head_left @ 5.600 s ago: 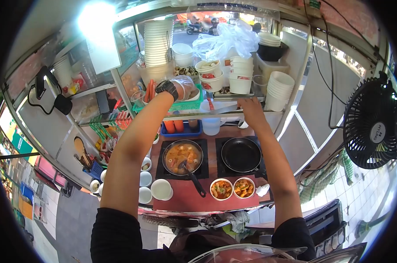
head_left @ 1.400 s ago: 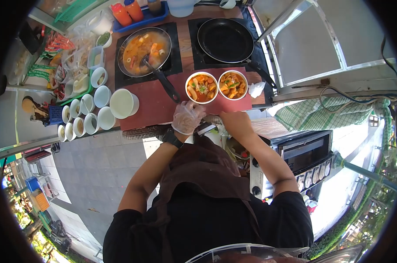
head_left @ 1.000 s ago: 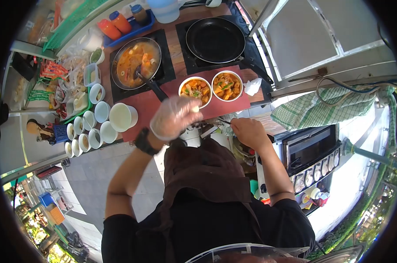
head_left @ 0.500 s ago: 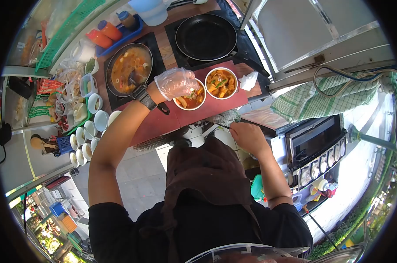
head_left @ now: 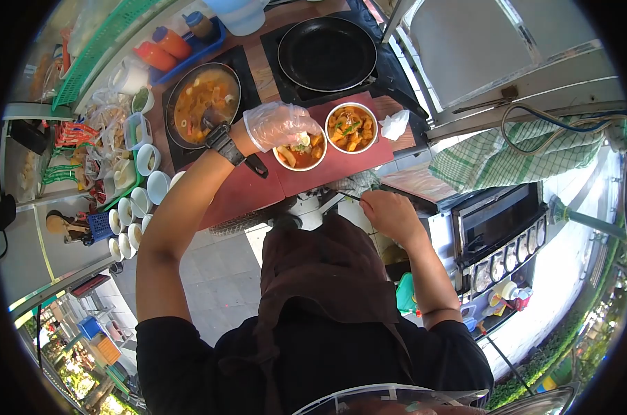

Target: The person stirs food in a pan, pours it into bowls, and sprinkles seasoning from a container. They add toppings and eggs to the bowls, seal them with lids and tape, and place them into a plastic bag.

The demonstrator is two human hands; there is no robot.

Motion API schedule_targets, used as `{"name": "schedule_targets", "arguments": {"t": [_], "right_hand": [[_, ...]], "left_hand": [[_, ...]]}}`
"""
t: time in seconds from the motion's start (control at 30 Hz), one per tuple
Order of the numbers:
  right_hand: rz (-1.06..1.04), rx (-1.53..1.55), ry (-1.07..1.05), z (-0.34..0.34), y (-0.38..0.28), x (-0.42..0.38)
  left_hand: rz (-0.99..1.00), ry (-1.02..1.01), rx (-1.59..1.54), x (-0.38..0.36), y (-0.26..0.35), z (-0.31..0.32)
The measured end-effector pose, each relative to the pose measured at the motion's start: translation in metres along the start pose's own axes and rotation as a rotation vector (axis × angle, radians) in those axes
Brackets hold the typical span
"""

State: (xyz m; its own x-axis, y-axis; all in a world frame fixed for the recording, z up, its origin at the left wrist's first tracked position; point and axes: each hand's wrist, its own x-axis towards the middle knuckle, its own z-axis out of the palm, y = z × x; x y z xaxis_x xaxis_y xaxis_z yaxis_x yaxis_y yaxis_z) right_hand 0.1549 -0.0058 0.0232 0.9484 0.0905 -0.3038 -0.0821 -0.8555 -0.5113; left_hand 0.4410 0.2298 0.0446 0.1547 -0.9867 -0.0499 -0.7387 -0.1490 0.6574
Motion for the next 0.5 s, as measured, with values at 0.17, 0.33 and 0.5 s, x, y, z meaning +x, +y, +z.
{"name": "schedule_targets", "arguments": {"t": [0.17,0.33,0.5], "right_hand": [[0.059,0.016,-0.062,-0.004,-0.003,0.002],[0.038,0.008,-0.059,-0.001,-0.005,0.004],[0.031,0.023,-0.042,0.001,-0.006,0.001]], "left_hand": [[0.147,0.111,0.154,-0.006,-0.005,-0.001],[0.205,0.114,0.174,-0.011,-0.003,0.002],[0.244,0.182,0.179,-0.013,0.001,0.000]]}}
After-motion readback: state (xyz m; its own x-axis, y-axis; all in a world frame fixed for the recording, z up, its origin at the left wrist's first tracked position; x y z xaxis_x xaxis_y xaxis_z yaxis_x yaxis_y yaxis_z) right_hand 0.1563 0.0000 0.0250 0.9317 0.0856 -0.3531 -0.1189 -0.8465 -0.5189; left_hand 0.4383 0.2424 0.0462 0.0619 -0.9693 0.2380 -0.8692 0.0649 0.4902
